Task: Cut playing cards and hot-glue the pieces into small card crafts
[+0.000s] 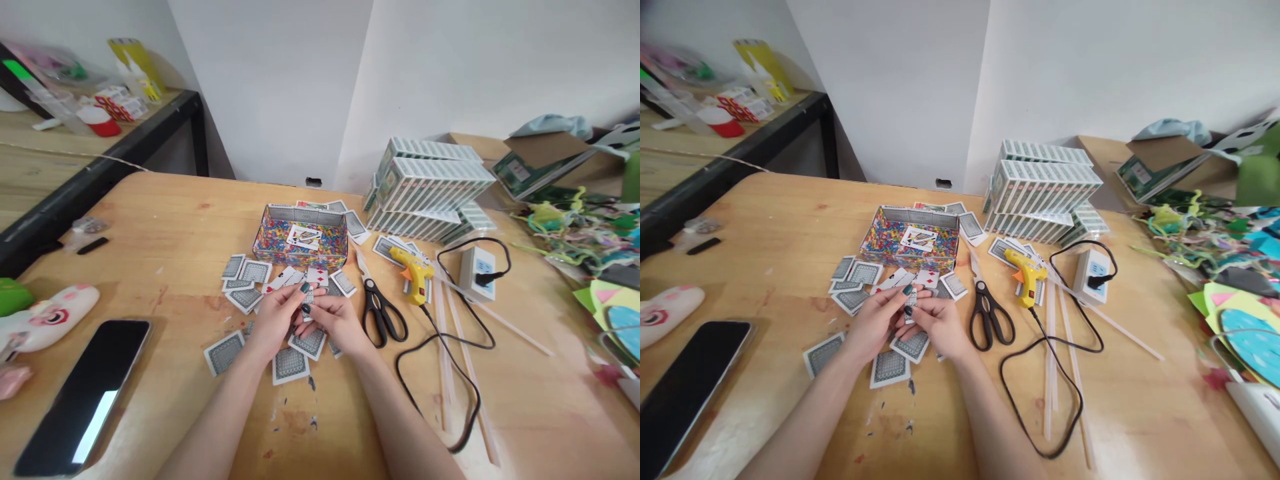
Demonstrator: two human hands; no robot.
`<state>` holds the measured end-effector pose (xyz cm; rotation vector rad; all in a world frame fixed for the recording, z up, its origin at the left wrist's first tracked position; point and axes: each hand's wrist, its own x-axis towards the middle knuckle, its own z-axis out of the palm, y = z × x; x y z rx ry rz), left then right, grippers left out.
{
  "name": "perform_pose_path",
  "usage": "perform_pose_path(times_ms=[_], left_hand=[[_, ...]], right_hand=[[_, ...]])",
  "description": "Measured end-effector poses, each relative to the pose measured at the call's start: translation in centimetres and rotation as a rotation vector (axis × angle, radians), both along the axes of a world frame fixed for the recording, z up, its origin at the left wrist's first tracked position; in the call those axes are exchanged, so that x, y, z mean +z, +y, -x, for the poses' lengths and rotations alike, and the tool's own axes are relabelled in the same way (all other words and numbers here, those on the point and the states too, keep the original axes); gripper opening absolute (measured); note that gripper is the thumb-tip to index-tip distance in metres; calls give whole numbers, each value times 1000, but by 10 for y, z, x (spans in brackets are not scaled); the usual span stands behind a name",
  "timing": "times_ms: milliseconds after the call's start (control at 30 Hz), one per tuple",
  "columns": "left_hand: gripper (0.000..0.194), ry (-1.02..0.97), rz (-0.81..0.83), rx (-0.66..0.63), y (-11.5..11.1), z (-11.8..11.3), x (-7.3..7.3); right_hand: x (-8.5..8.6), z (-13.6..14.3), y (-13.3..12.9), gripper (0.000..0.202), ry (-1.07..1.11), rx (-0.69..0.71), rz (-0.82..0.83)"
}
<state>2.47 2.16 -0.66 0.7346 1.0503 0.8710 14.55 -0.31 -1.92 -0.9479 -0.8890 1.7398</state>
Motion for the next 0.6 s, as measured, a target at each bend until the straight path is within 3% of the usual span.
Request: perform_pose_path(times_ms=[233, 600], left_hand=[[36, 15, -63, 27, -1, 1, -6], [34, 84, -129, 135, -6, -6, -2]], right_hand=[[1, 0, -1, 33, -43, 17, -6], [0, 5, 0, 38, -44, -12, -6]])
